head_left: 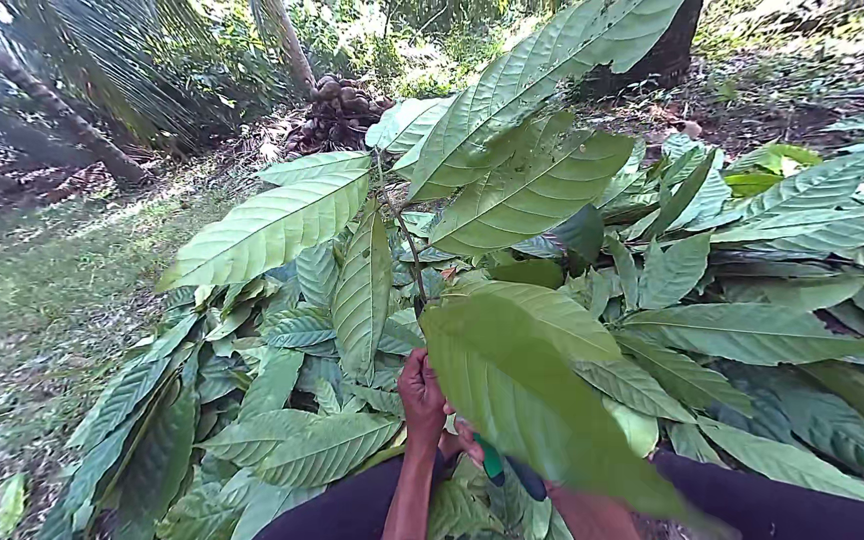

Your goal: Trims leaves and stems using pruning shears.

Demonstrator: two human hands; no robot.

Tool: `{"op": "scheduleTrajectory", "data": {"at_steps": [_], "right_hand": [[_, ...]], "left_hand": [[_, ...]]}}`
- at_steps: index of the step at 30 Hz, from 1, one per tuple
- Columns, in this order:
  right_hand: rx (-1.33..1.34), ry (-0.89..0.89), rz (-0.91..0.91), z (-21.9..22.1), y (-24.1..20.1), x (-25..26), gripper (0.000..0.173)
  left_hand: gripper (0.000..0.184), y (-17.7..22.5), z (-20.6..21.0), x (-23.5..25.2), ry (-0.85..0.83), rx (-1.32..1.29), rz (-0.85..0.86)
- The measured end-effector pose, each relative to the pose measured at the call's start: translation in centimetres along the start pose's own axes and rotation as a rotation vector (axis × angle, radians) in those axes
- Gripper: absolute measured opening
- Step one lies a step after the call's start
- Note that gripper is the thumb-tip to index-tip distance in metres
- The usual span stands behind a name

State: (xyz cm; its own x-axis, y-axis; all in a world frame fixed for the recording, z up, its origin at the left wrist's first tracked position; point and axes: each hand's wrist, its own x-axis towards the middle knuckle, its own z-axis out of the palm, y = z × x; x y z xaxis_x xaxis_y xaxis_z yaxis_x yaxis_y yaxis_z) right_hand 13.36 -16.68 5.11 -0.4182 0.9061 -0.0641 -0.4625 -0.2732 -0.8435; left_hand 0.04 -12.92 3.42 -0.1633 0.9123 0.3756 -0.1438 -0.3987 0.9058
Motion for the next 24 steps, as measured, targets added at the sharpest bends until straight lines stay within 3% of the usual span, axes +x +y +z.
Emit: {"op": "scheduleTrajectory", "data": {"at_steps": [2,5,6,9,14,18,24], "right_hand": [[-0.146,0.104,-0.09,1.6,-1.6,-0.5,0.014],[-0.306,0.078,-0.172,1.5,-2.4,0.1,0.037],[-0.348,0.075,-0.176,1.4,-2.8,0.3,0.042],[-0.476,0.104,-0.187,1.5,-4.0,0.6,0.049],[-0.521,0.124,-0.221,1.0,-4.2,-0.4,0.05],[-0.509,0.16,-0.223,0.0,-3.5,-1.3,0.049],[-0.459,0.247,-0.101,-1.6,-3.1,-2.6,0.047]], "left_hand": [[0.018,6.0,1.8,0.0,0.117,-0.001,-0.336],[0.022,-4.1,-0.2,0.6,-0.051,-0.12,0.126],[0.025,-5.4,-0.8,0.9,-0.119,-0.1,0.175],[0.024,-4.7,-1.0,1.4,-0.238,-0.1,0.076],[0.041,-2.0,1.4,2.3,-0.36,-0.141,-0.114],[0.034,-3.8,2.2,2.4,-0.399,-0.121,-0.127],[0.016,-6.8,3.4,0.7,-0.268,-0.33,-0.107]]}}
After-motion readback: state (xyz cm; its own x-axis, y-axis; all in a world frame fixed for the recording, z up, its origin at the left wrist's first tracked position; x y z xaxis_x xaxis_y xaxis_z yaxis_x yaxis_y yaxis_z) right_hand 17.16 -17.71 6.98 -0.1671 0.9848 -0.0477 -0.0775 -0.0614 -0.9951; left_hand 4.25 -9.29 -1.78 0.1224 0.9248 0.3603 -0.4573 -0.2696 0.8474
